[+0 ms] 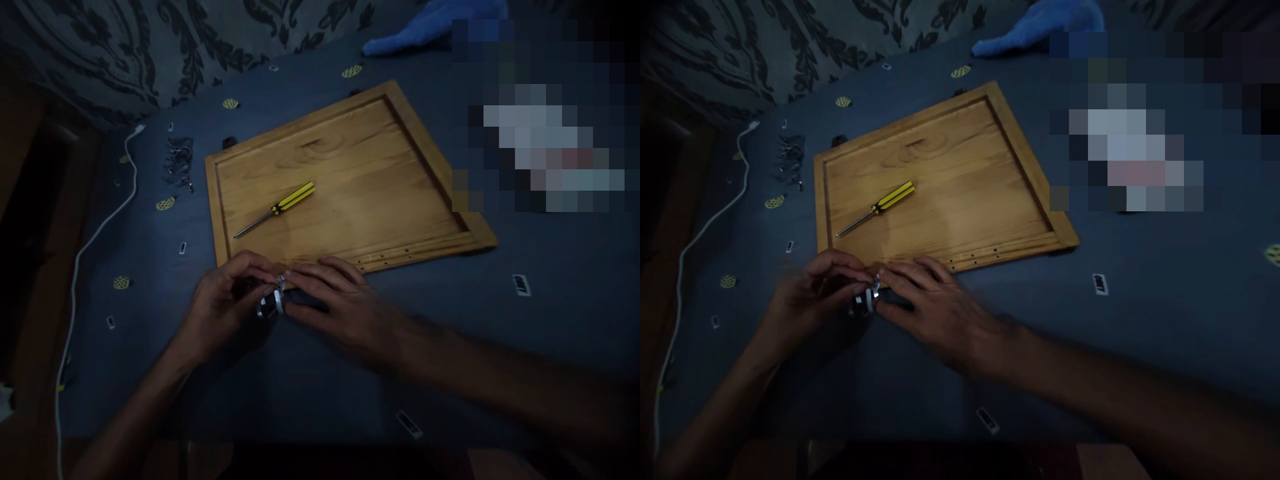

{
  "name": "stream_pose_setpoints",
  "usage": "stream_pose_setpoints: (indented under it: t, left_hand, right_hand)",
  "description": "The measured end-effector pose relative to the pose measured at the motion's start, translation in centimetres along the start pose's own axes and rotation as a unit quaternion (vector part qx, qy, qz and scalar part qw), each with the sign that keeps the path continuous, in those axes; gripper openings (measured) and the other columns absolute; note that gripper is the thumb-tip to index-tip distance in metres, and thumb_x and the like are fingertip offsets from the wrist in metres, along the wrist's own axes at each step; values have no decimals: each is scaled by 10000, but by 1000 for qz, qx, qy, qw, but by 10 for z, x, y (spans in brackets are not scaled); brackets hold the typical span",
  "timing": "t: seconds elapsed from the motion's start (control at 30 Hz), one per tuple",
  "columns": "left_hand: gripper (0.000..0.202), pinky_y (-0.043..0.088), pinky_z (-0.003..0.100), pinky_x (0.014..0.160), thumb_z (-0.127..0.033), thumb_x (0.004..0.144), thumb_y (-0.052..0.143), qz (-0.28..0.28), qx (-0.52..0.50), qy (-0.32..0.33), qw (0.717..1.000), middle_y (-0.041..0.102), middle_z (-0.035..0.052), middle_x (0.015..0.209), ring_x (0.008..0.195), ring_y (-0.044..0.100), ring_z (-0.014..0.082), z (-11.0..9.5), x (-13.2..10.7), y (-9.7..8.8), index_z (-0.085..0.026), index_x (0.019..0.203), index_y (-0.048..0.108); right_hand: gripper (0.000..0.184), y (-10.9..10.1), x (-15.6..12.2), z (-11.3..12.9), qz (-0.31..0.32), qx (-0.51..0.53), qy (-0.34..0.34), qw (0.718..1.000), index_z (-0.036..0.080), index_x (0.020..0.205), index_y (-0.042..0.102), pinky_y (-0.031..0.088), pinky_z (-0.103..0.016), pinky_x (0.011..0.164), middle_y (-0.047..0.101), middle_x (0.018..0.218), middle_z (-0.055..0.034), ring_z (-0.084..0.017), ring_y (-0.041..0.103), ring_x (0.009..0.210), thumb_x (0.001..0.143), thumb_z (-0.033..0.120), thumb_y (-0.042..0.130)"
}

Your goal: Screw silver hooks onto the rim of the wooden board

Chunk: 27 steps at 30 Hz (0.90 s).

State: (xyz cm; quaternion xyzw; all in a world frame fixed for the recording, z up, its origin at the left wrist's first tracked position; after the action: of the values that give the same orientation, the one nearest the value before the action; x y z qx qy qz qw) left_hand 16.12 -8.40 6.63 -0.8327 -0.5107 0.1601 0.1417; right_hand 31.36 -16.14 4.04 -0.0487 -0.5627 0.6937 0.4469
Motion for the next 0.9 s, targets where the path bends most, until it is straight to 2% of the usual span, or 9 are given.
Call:
stream_pose_setpoints:
  t: [0.23, 0.33, 0.53, 0.7, 0.9]
  left_hand:
    - [186, 629, 294, 789, -383, 850, 798, 10, 10, -27, 1000, 797, 50, 959, 848, 763, 198, 1, 1, 2, -219, 918, 744]
    - [173, 621, 292, 793, -373, 862, 774, 23, 28, -22, 999, 802, 48, 991, 864, 762, 199, 2, 1, 2, -221, 939, 750]
    - [160, 601, 278, 781, -366, 898, 751, 49, 75, 2, 996, 798, 32, 933, 860, 768, 201, -4, 4, 3, -232, 986, 754]
    - [94, 561, 224, 749, -260, 898, 742, 79, 70, 25, 994, 776, 6, 916, 839, 744, 162, -9, 8, 4, -229, 986, 743]
    - [174, 533, 199, 739, -244, 915, 721, 103, 56, 17, 993, 750, -10, 900, 843, 719, 137, -1, 11, 4, -233, 1088, 710]
  right_hand:
    - [499, 1, -1, 0, -3, -10, -1, 1000, 205, 1348, 622, 399, -553, 1175, 584, 1523, -140, -307, 471, 1443, 869, 67, 614]
    - [505, 2, -2, 0, 1, -14, -1, 1000, 211, 1352, 622, 396, -548, 1183, 580, 1529, -137, -302, 478, 1439, 870, 61, 607]
    - [484, 2, -1, 1, 3, -6, -2, 1000, 184, 1338, 639, 394, -569, 1180, 584, 1516, -164, -318, 499, 1421, 876, 42, 601]
    - [458, -1, 0, 1, -4, -1, 1, 1000, 177, 1326, 662, 406, -574, 1166, 609, 1488, -162, -316, 521, 1402, 895, 37, 600]
    - [498, -3, 1, 2, -16, 3, -15, 1000, 138, 1322, 666, 446, -603, 1115, 620, 1462, -199, -363, 560, 1353, 848, 1, 597]
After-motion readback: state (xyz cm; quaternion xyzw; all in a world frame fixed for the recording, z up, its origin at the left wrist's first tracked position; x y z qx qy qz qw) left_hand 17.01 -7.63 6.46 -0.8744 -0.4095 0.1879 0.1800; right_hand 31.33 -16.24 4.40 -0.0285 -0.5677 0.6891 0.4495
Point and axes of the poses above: each hand's wrist, its own x-axis towards the middle knuckle, its own y-axis out of the palm, z = x × y, the point moved 7 cm from there along x, towards the middle knuckle
